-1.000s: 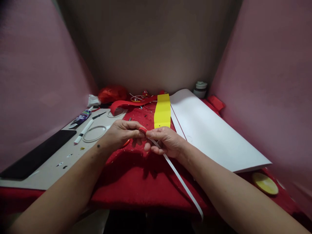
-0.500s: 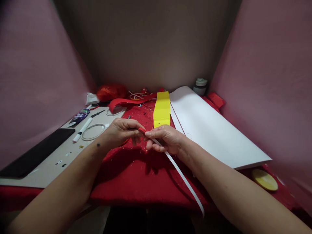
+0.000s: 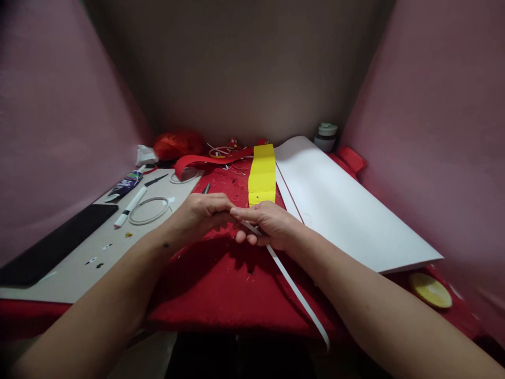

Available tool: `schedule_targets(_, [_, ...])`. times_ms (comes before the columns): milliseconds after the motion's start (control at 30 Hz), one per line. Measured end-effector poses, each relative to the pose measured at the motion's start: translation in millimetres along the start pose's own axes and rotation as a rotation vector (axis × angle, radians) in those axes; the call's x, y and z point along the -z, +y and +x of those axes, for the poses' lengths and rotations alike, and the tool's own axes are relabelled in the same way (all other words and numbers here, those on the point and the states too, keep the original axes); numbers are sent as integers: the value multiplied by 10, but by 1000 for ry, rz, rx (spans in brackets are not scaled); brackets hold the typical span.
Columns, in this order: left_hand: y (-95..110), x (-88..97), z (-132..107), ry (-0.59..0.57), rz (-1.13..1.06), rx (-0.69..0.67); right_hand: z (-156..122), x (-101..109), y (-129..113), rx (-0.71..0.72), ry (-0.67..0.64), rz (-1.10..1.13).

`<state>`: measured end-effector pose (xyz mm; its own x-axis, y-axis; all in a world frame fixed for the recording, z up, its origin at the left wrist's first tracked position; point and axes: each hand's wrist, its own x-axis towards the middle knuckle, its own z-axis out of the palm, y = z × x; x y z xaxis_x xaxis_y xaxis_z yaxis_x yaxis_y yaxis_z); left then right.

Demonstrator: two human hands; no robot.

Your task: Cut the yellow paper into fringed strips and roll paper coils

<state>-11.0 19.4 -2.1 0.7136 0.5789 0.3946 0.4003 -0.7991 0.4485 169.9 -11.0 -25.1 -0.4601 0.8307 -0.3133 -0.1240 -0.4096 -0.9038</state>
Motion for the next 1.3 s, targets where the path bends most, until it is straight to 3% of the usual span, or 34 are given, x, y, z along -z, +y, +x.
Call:
schedule_targets(200, [130, 66, 30, -28, -614, 386, -24, 18, -12, 149, -143, 98])
schedule_targets(367, [145, 33, 40, 28, -759, 373, -34, 8, -16, 178, -183, 94])
schedule_targets(867, [111, 103, 18, -62, -761, 411, -58, -9, -37, 136, -171, 103])
schedule_targets(1067, [88, 108, -2, -26, -513, 273, -82, -8, -60, 75, -106, 110])
schedule_targets(1300, [72, 71, -17, -37, -267, 203, -72, -11, -68, 60, -69, 41])
